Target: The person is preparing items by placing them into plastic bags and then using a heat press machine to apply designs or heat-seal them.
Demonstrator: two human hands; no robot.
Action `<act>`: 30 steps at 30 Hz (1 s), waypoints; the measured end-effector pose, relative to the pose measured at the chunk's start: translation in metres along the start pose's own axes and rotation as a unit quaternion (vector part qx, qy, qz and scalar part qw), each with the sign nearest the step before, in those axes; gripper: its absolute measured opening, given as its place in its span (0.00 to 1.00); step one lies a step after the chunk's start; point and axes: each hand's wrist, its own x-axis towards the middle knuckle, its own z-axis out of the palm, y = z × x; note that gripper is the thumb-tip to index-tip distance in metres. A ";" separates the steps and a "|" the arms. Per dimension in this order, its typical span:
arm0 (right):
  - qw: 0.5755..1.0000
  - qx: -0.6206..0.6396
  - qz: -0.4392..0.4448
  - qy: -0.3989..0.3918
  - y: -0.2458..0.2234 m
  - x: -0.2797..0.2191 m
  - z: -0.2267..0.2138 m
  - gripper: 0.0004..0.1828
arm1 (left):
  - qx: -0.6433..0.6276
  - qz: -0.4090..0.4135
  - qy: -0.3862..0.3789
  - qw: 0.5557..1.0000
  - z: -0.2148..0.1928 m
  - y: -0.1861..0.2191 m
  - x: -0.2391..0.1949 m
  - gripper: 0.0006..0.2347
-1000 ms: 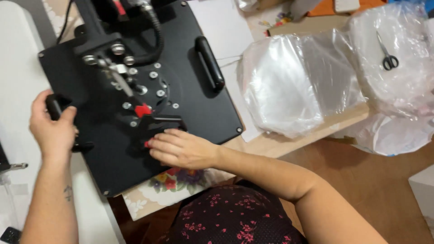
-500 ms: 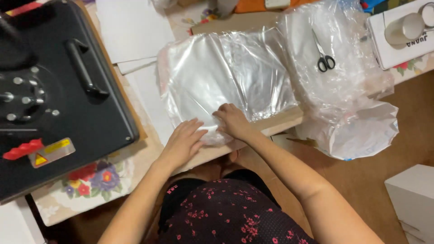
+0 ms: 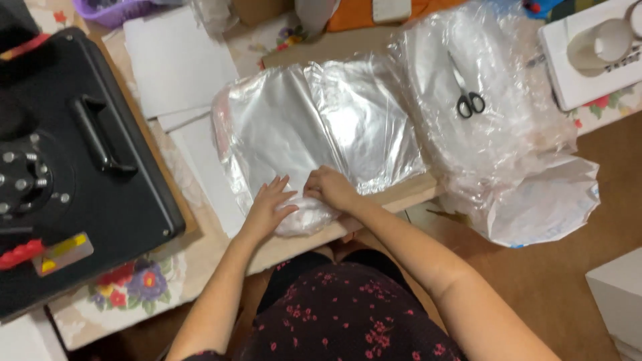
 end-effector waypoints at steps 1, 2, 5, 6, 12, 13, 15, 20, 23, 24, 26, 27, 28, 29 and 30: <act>0.997 0.054 0.041 -0.034 -0.008 0.001 -0.013 0.10 | -0.049 -0.027 0.001 0.998 -0.002 0.002 0.003 0.19; 0.987 0.116 0.080 -0.071 -0.023 -0.001 -0.020 0.10 | -0.098 -0.063 -0.002 0.993 -0.003 0.005 -0.006 0.19; 0.964 0.197 0.169 -0.062 -0.031 0.002 -0.029 0.07 | -0.090 -0.061 0.002 0.994 -0.004 -0.008 0.003 0.17; 0.964 0.197 0.167 -0.065 -0.028 0.004 -0.026 0.07 | -0.092 -0.064 0.004 0.994 0.000 -0.014 0.007 0.17; 0.911 0.338 0.233 -0.049 -0.034 0.001 -0.038 0.30 | -0.066 -0.060 0.076 0.993 0.017 -0.013 0.019 0.05; 0.917 0.330 0.220 -0.046 -0.041 0.001 -0.050 0.25 | -0.031 -0.006 0.121 0.992 0.018 -0.005 0.019 0.05; 0.926 0.319 0.198 -0.040 -0.043 0.007 -0.066 0.20 | 0.010 0.049 0.174 0.984 0.017 0.003 0.026 0.05; 0.928 0.250 0.262 0.089 0.005 -0.019 -0.085 0.11 | 0.129 0.080 0.292 0.944 0.029 0.049 0.025 0.30; 0.886 0.262 0.346 0.160 0.048 -0.063 -0.096 0.10 | 0.135 0.023 0.172 0.976 0.029 0.062 0.015 0.37; 0.887 0.263 0.345 0.156 0.050 -0.075 -0.102 0.10 | 0.135 0.019 0.172 0.976 0.026 0.064 0.015 0.37; 0.835 0.284 0.407 0.237 0.055 -0.100 -0.115 0.11 | 0.098 -0.058 0.045 0.992 0.022 0.066 0.014 0.39; 0.836 0.284 0.407 0.233 0.066 -0.112 -0.111 0.11 | 0.096 -0.062 0.045 0.992 0.024 0.064 0.012 0.39; 0.835 0.263 0.420 0.240 0.077 -0.123 -0.108 0.10 | 0.109 -0.072 0.029 0.991 0.024 0.060 0.013 0.39; 0.833 0.242 0.432 0.246 0.088 -0.134 -0.106 0.09 | 0.122 -0.082 0.013 0.989 0.025 0.057 0.013 0.39; 0.833 0.241 0.432 0.246 0.088 -0.137 -0.104 0.09 | 0.121 -0.081 0.013 0.989 0.026 0.057 0.016 0.39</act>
